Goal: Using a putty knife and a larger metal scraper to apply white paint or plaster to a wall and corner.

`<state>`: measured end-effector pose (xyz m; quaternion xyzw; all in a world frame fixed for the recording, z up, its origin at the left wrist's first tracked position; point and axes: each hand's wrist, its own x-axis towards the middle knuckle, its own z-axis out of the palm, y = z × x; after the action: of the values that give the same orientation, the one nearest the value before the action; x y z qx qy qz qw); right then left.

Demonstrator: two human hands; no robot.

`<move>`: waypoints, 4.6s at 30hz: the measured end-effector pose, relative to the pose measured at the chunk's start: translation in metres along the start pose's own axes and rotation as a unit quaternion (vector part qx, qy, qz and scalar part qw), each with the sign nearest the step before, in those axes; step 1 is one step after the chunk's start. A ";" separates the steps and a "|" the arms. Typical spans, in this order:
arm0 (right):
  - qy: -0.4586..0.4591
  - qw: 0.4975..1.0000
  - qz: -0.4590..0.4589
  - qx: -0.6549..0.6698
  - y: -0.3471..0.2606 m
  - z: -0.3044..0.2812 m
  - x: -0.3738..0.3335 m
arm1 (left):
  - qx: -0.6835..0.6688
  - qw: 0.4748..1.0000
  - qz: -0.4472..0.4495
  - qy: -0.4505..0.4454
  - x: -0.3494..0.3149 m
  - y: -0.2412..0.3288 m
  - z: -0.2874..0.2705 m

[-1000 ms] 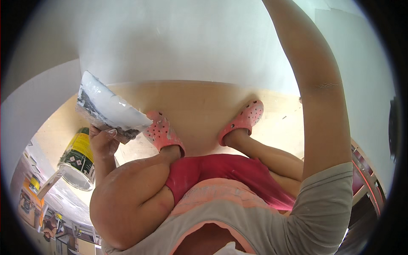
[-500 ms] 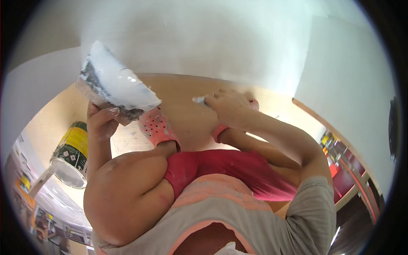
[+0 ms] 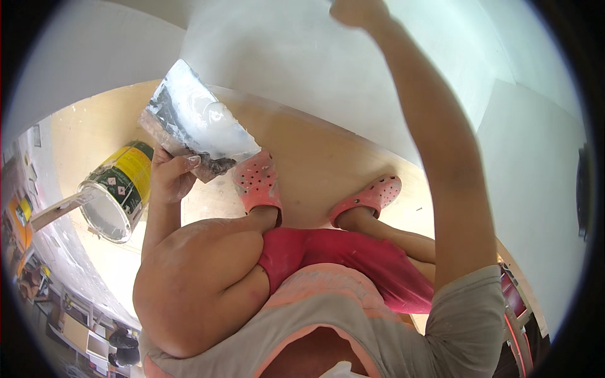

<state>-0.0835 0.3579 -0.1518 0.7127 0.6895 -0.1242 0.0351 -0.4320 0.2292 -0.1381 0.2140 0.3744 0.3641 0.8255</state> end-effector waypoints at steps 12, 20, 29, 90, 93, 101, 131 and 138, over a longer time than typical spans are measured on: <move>0.026 0.994 -0.078 0.072 -0.045 0.014 -0.065 | 0.010 0.999 0.027 0.020 0.000 -0.004 -0.003; -0.025 0.998 -0.064 -0.003 -0.066 0.036 -0.008 | -0.028 0.998 0.027 0.040 -0.015 -0.003 -0.005; 0.030 0.975 -0.078 0.204 -0.041 0.018 -0.143 | 0.062 0.998 0.020 0.015 0.012 -0.005 0.007; -0.139 0.986 0.048 0.074 -0.044 0.047 -0.084 | 0.120 0.993 -0.012 0.015 0.064 -0.002 0.006; -0.125 0.987 -0.062 0.084 -0.077 0.061 -0.145 | 0.115 0.993 -0.007 -0.017 0.062 -0.007 0.007; 0.120 0.886 -0.068 0.442 -0.062 -0.012 -0.147 | -0.087 0.993 -0.076 -0.038 0.060 -0.012 0.016; 0.136 0.990 0.045 0.007 0.110 -0.058 0.077 | 0.167 0.981 -0.021 0.092 0.049 -0.006 0.007; 0.093 0.992 0.054 -0.071 0.168 -0.024 0.198 | 0.165 0.972 -0.088 0.146 0.020 -0.009 -0.010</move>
<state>0.0901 0.5486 -0.1940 0.7534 0.6570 -0.0064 0.0279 -0.4268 0.2389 -0.1595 0.2578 0.5629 0.2509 0.7441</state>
